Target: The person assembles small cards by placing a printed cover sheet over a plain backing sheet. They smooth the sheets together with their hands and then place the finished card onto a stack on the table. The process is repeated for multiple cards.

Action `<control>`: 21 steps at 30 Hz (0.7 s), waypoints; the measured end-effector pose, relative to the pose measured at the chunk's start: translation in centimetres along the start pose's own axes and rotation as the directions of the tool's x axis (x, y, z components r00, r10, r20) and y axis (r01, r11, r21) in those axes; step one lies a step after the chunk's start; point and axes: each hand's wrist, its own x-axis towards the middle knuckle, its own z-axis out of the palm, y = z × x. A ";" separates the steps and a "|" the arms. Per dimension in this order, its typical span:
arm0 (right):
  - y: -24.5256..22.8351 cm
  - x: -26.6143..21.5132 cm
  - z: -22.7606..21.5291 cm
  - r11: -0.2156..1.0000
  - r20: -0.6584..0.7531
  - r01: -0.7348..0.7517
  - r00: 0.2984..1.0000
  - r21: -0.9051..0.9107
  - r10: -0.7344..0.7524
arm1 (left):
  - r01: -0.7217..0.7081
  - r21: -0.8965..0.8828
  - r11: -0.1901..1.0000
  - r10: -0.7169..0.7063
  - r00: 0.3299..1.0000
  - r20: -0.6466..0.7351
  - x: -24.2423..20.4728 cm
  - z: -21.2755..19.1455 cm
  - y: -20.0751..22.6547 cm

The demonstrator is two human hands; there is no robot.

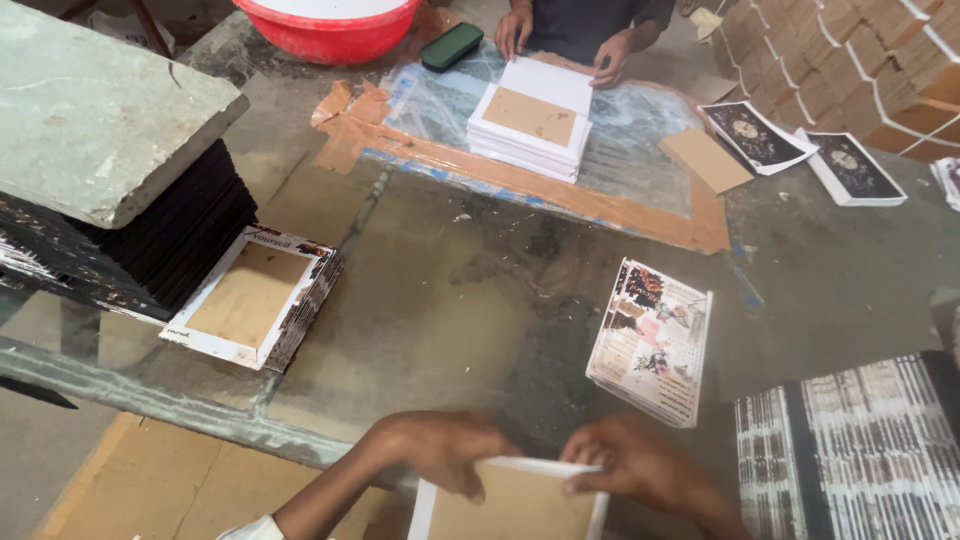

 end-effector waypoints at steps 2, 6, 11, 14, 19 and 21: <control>-0.2 1.4 0.2 0.983 -0.112 0.029 0.993 -0.181 -0.049 | 0.000 0.100 0.995 0.019 0.981 -0.191 0.1 0.1 -0.5; 0.7 5.2 0.7 0.877 -0.302 -0.083 0.951 -0.473 -0.072 | 0.276 0.196 0.941 -0.189 0.909 -0.373 0.0 -0.4 -1.2; 2.5 7.8 2.5 0.830 -0.452 -0.051 0.856 -0.555 -0.250 | 0.274 0.285 0.918 -0.063 0.813 -0.579 0.3 -0.1 -1.4; 3.2 8.5 3.5 0.799 -0.449 -0.076 0.856 -0.596 -0.254 | 0.330 0.456 0.826 0.023 0.790 -0.613 0.4 1.4 -1.8; 3.4 7.6 4.0 0.809 -0.485 -0.176 0.862 -0.561 -0.149 | 0.377 0.508 0.775 0.124 0.696 -0.707 1.3 4.0 -2.6; 2.7 7.4 4.4 0.869 -0.486 -0.144 0.865 -0.474 -0.122 | 0.371 0.487 0.791 0.129 0.676 -0.726 1.6 4.6 -2.8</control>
